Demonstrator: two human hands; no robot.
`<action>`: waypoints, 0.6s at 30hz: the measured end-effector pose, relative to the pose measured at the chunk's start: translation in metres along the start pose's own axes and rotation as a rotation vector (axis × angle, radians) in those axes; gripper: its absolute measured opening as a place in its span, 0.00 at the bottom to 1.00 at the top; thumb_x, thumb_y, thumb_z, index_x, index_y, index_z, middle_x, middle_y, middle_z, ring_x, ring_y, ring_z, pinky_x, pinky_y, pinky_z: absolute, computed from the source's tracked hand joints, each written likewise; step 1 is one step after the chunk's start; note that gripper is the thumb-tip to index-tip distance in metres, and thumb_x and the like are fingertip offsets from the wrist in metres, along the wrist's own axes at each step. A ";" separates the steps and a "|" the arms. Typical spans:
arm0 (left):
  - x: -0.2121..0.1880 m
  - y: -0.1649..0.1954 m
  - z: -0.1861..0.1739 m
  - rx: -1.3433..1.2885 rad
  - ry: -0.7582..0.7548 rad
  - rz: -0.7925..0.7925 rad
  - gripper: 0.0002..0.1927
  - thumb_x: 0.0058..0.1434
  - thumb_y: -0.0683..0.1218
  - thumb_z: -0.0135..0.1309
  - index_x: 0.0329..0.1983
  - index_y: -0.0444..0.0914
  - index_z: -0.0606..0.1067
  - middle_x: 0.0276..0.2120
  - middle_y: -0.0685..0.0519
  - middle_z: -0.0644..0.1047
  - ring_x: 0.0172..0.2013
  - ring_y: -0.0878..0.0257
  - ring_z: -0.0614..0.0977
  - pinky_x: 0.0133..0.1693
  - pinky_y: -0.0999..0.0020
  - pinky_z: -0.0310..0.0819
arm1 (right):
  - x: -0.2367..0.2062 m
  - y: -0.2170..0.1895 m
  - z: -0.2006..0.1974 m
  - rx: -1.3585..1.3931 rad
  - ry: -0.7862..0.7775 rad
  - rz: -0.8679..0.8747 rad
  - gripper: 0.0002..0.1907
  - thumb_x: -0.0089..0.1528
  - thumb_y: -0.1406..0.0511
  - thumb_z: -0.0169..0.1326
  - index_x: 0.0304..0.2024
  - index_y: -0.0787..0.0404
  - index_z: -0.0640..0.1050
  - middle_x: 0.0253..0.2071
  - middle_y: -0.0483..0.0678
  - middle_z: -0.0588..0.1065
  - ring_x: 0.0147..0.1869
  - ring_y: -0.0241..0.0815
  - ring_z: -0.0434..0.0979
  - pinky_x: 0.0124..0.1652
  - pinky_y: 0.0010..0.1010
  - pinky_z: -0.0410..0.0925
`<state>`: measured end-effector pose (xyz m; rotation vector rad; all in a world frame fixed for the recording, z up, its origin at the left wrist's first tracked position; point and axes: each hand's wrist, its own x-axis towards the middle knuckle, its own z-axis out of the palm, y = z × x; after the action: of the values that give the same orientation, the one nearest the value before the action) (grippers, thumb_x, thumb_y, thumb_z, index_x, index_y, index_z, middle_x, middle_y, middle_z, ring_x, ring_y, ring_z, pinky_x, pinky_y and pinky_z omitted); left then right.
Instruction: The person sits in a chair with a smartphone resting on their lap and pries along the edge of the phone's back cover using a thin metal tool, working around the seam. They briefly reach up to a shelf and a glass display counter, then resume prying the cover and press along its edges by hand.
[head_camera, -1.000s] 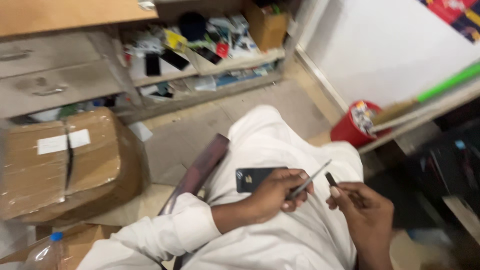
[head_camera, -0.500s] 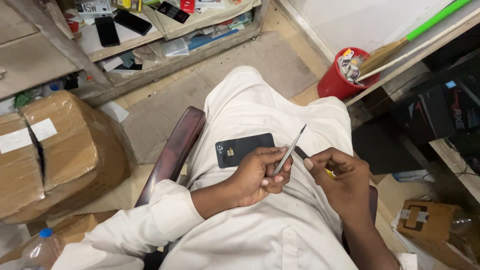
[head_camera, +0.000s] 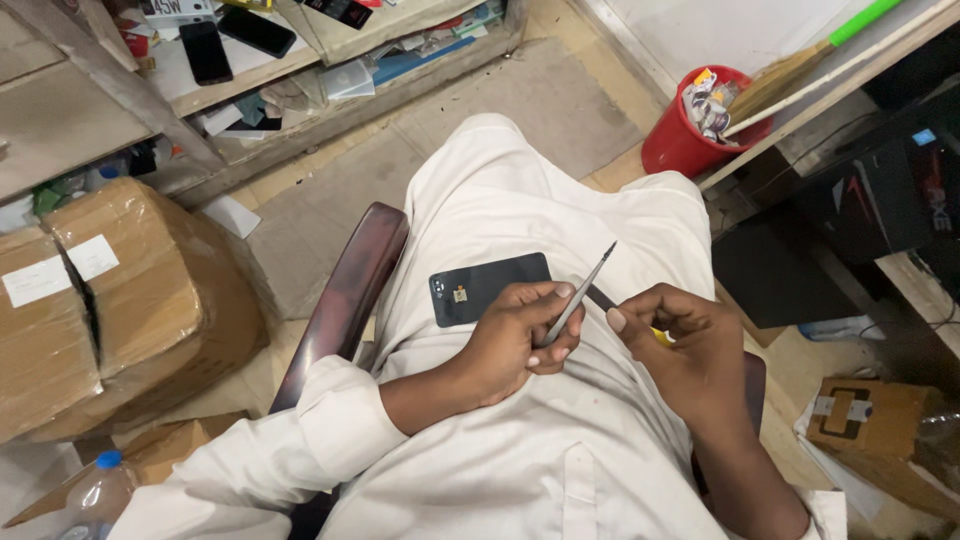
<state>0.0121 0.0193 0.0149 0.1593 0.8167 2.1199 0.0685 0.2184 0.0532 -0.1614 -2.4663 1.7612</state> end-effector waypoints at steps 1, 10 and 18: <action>0.001 0.000 0.000 -0.011 0.002 0.000 0.19 0.76 0.51 0.42 0.33 0.35 0.71 0.20 0.52 0.69 0.16 0.72 0.56 0.20 0.75 0.49 | 0.000 0.000 0.000 -0.001 0.006 -0.008 0.04 0.60 0.72 0.63 0.33 0.69 0.81 0.26 0.42 0.77 0.29 0.25 0.70 0.30 0.18 0.63; 0.005 -0.003 0.000 -0.033 0.018 -0.023 0.20 0.76 0.51 0.41 0.32 0.34 0.70 0.19 0.51 0.69 0.15 0.72 0.56 0.19 0.75 0.48 | -0.001 -0.002 -0.002 0.012 0.000 -0.005 0.04 0.61 0.72 0.62 0.33 0.69 0.81 0.24 0.43 0.76 0.26 0.26 0.70 0.27 0.19 0.62; 0.003 0.000 0.004 -0.017 0.026 -0.011 0.20 0.77 0.51 0.41 0.32 0.34 0.70 0.19 0.51 0.68 0.16 0.71 0.56 0.20 0.76 0.49 | 0.002 -0.008 -0.001 -0.043 -0.002 0.021 0.04 0.59 0.72 0.63 0.31 0.69 0.82 0.22 0.43 0.77 0.24 0.26 0.70 0.25 0.20 0.62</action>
<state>0.0117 0.0234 0.0182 0.1179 0.8134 2.1216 0.0663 0.2173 0.0617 -0.1892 -2.5141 1.7179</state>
